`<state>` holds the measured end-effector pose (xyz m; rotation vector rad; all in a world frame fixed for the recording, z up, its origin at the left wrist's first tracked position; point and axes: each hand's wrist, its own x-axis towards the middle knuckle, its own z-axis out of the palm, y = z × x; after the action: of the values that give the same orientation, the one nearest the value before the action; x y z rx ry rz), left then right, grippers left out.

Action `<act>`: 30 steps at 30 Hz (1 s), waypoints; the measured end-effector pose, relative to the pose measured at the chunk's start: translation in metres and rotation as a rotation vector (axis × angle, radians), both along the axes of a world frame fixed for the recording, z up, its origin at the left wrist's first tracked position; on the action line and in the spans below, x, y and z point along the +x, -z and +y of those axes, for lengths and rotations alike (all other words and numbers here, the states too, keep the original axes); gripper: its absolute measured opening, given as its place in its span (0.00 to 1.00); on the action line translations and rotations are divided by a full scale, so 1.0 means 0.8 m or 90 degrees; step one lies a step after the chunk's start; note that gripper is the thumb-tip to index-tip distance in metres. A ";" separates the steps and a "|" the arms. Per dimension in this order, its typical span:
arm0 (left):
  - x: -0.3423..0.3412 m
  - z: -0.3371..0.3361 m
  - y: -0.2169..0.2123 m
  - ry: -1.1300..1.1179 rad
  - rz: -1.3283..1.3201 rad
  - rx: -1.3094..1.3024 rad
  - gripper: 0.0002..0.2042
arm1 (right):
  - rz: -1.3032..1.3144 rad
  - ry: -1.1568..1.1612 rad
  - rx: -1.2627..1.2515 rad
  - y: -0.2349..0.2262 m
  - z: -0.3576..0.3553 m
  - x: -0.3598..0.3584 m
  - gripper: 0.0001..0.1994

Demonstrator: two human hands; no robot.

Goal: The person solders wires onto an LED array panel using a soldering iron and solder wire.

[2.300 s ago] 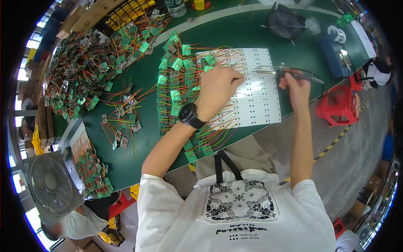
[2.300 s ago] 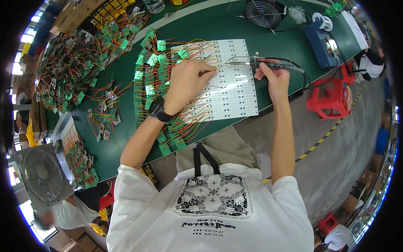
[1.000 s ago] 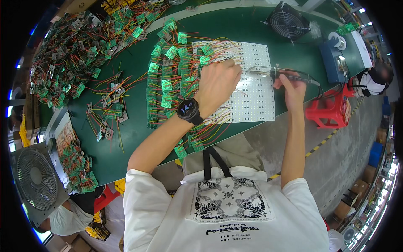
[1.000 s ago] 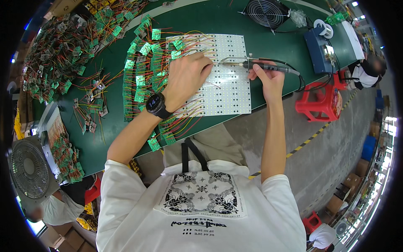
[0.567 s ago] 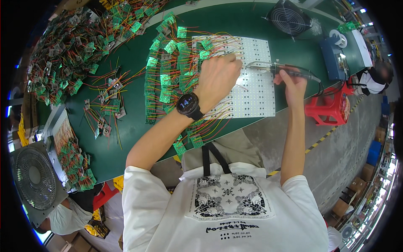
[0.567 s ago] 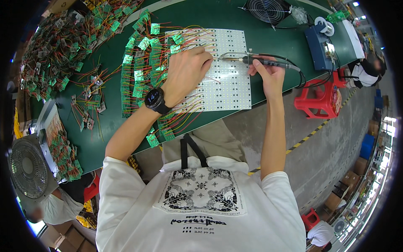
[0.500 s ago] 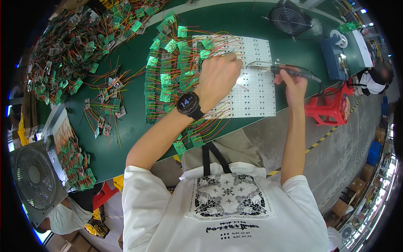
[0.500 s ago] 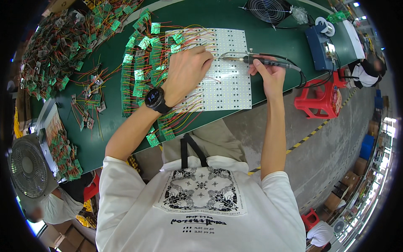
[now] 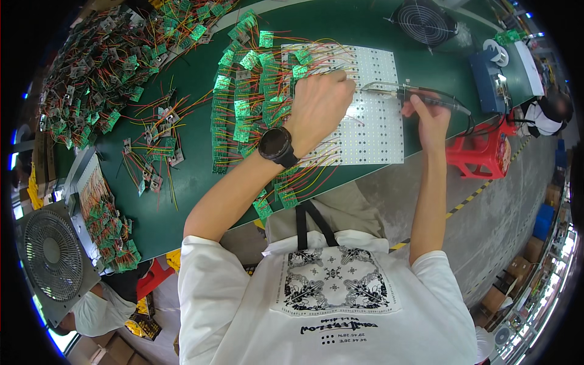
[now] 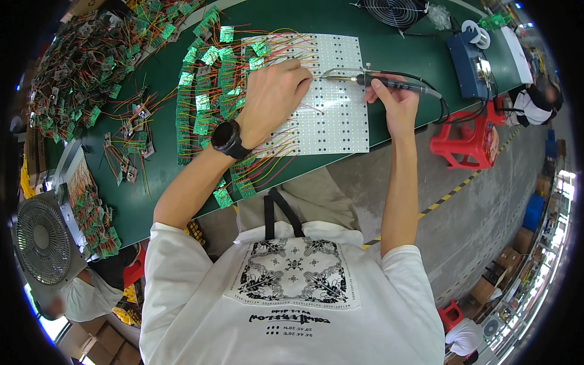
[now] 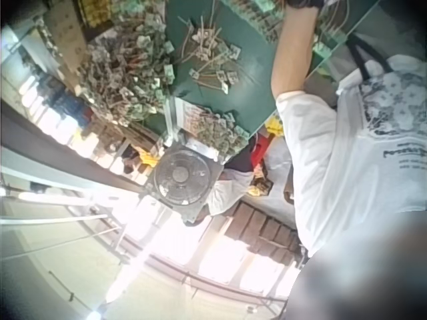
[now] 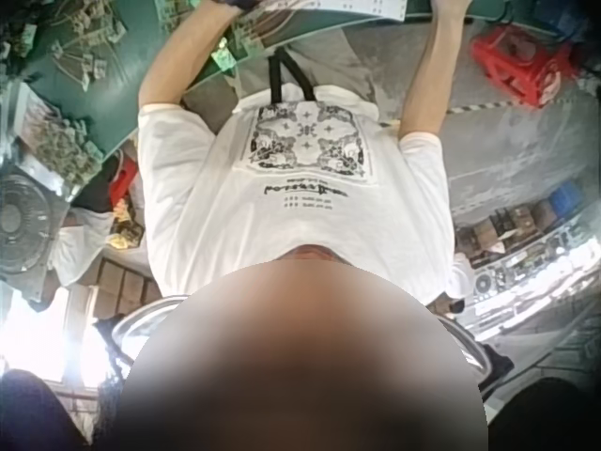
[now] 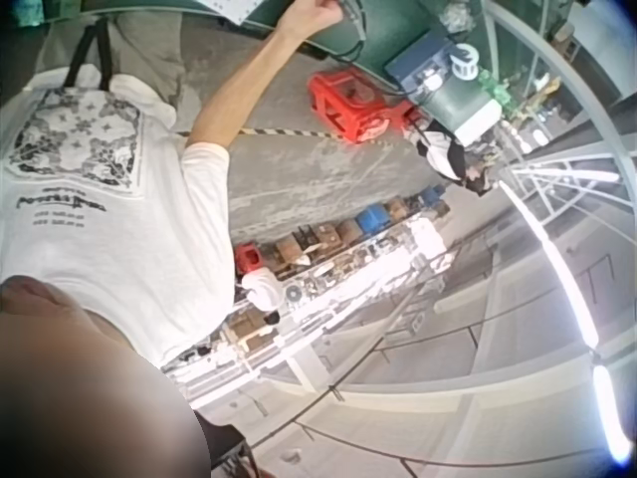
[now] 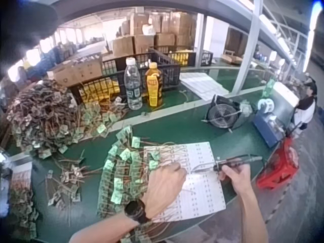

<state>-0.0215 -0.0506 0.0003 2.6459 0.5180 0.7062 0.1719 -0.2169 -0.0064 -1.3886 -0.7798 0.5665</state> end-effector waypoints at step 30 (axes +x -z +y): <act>-0.019 0.020 -0.025 0.233 0.035 0.006 0.05 | 0.148 0.003 0.007 0.002 -0.007 0.021 0.12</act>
<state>-0.0364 -0.0349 0.0203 2.6692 0.0366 0.5232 0.1887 -0.2222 -0.0083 -1.2880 -0.5918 0.7050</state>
